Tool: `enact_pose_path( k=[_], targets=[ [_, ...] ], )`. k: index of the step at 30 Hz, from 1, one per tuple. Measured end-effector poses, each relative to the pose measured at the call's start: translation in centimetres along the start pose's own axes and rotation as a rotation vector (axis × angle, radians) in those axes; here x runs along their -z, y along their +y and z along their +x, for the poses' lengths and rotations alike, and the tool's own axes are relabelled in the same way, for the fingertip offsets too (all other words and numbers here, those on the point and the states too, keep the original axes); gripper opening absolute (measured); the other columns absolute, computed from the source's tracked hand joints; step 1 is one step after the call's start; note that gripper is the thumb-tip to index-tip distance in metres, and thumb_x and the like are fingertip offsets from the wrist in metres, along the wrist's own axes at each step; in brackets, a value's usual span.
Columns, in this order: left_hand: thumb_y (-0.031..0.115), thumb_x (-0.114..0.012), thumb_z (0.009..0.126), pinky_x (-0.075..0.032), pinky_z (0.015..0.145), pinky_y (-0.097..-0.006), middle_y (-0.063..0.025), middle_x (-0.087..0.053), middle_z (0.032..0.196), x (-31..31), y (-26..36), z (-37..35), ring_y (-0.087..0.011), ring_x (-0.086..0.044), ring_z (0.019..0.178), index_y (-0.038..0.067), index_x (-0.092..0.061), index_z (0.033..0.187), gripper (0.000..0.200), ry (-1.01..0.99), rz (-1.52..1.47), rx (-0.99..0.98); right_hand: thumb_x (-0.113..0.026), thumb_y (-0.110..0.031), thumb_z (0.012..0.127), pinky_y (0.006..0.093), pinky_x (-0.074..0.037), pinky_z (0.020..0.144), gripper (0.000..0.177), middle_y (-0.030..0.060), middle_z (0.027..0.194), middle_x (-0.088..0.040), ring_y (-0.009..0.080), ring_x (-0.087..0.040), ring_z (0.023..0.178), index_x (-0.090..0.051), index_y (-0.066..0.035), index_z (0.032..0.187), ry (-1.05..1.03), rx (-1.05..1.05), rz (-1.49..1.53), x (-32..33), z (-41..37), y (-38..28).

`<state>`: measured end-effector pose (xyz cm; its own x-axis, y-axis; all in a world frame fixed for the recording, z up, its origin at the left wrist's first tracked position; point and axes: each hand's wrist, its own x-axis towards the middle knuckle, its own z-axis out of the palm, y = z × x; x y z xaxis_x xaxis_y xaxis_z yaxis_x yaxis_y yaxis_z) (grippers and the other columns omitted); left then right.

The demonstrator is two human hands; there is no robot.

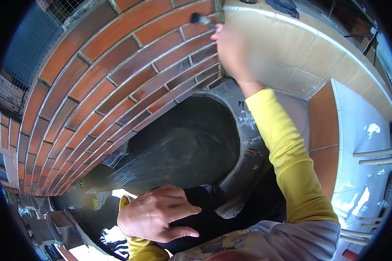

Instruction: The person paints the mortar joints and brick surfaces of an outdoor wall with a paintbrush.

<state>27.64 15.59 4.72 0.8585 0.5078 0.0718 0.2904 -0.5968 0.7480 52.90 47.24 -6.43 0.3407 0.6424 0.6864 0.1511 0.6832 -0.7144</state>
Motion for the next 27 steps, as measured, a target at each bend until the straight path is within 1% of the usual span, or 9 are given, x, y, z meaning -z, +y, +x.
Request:
enact_pose_path(
  k=[2,5,9,10,14,17,20,23,27],
  targets=[
    [0.037,-0.086,0.08,-0.053,0.078,-0.0376,-0.008,-0.07,0.084,0.0,0.0,-0.3,-0.0254,-0.065,0.08,0.0,-0.073,0.106,0.046,-0.01,-0.01,-0.004,-0.059,-0.013,0.098,0.0266,-0.053,0.066,0.023,0.0106,0.083,-0.076,0.012,-0.066,0.069,-0.073,0.002,0.107,0.296,-0.165,0.034,3.2,3.0,1.8],
    [0.037,-0.085,0.081,-0.053,0.079,-0.0378,-0.008,-0.07,0.083,0.1,0.3,-0.5,-0.0256,-0.065,0.079,0.0,-0.073,0.106,0.046,-0.016,0.0,-0.006,-0.058,-0.015,0.099,0.028,-0.051,0.063,0.023,0.0092,0.079,-0.074,0.0118,-0.062,0.066,-0.072,0.003,0.105,0.514,-0.247,0.13,4.0,3.7,1.5],
    [0.037,-0.084,0.082,-0.052,0.08,-0.038,-0.0079,-0.068,0.081,-0.2,0.5,0.3,-0.0259,-0.064,0.081,0.001,-0.072,0.106,0.045,-0.042,0.016,0.005,-0.054,-0.011,0.102,0.0268,-0.054,0.066,0.022,0.0084,0.082,-0.072,0.0126,-0.067,0.072,-0.066,0.003,0.116,0.236,-0.301,0.418,-6.3,-5.1,-2.7],
    [0.036,-0.086,0.079,-0.053,0.078,-0.0374,-0.0079,-0.069,0.082,-0.2,0.4,0.7,-0.0255,-0.066,0.08,0.001,-0.073,0.105,0.046,-0.04,0.027,-0.004,-0.055,-0.009,0.103,0.021,-0.05,0.061,0.023,0.01,0.087,-0.072,0.0076,-0.062,0.07,-0.064,0.0,0.121,0.159,-0.338,0.523,-9.5,-8.0,-5.1],
    [0.035,-0.091,0.075,-0.054,0.073,-0.036,-0.0076,-0.071,0.082,-0.6,0.1,1.8,-0.0248,-0.068,0.077,0.001,-0.074,0.104,0.048,-0.041,0.041,-0.017,-0.058,-0.012,0.103,0.0242,-0.052,0.061,0.021,0.01,0.081,-0.072,0.0094,-0.065,0.068,-0.067,0.003,0.115,-0.134,-0.391,0.638,-19.2,-16.4,-11.9],
    [0.035,-0.091,0.074,-0.054,0.072,-0.0363,-0.0077,-0.071,0.082,-0.4,-0.3,1.5,-0.0252,-0.067,0.076,0.001,-0.074,0.105,0.049,-0.016,0.047,-0.024,-0.059,-0.015,0.103,0.0232,-0.05,0.054,0.02,0.0101,0.08,-0.073,0.0083,-0.065,0.066,-0.068,0.001,0.111,-0.196,-0.549,0.73,-18.2,-14.6,-12.7],
    [0.035,-0.091,0.075,-0.054,0.072,-0.0365,-0.0079,-0.071,0.083,-0.3,-0.6,0.8,-0.0252,-0.067,0.076,0.001,-0.074,0.104,0.049,-0.006,0.037,-0.044,-0.06,-0.013,0.101,0.0239,-0.045,0.042,0.016,0.0129,0.077,-0.072,0.0119,-0.063,0.057,-0.067,0.001,0.103,0.04,-0.685,0.665,-11.8,-7.1,-9.7],
    [0.036,-0.091,0.075,-0.054,0.072,-0.0362,-0.0079,-0.071,0.083,-0.1,-0.6,0.4,-0.0251,-0.067,0.077,0.001,-0.074,0.104,0.048,0.001,0.035,-0.05,-0.059,-0.01,0.1,0.026,-0.045,0.041,0.016,0.0185,0.079,-0.073,0.0137,-0.062,0.054,-0.065,0.004,0.104,0.26,-0.569,0.52,-6.1,-2.4,-6.3],
    [0.036,-0.09,0.076,-0.054,0.072,-0.0362,-0.008,-0.071,0.084,-0.1,-0.4,0.3,-0.025,-0.067,0.078,0.001,-0.074,0.104,0.048,-0.007,0.026,-0.058,-0.056,-0.009,0.1,0.0251,-0.047,0.045,0.02,0.016,0.085,-0.072,0.0126,-0.061,0.06,-0.064,0.007,0.11,0.546,-0.454,0.492,-2.6,0.2,-4.5]
  ],
)
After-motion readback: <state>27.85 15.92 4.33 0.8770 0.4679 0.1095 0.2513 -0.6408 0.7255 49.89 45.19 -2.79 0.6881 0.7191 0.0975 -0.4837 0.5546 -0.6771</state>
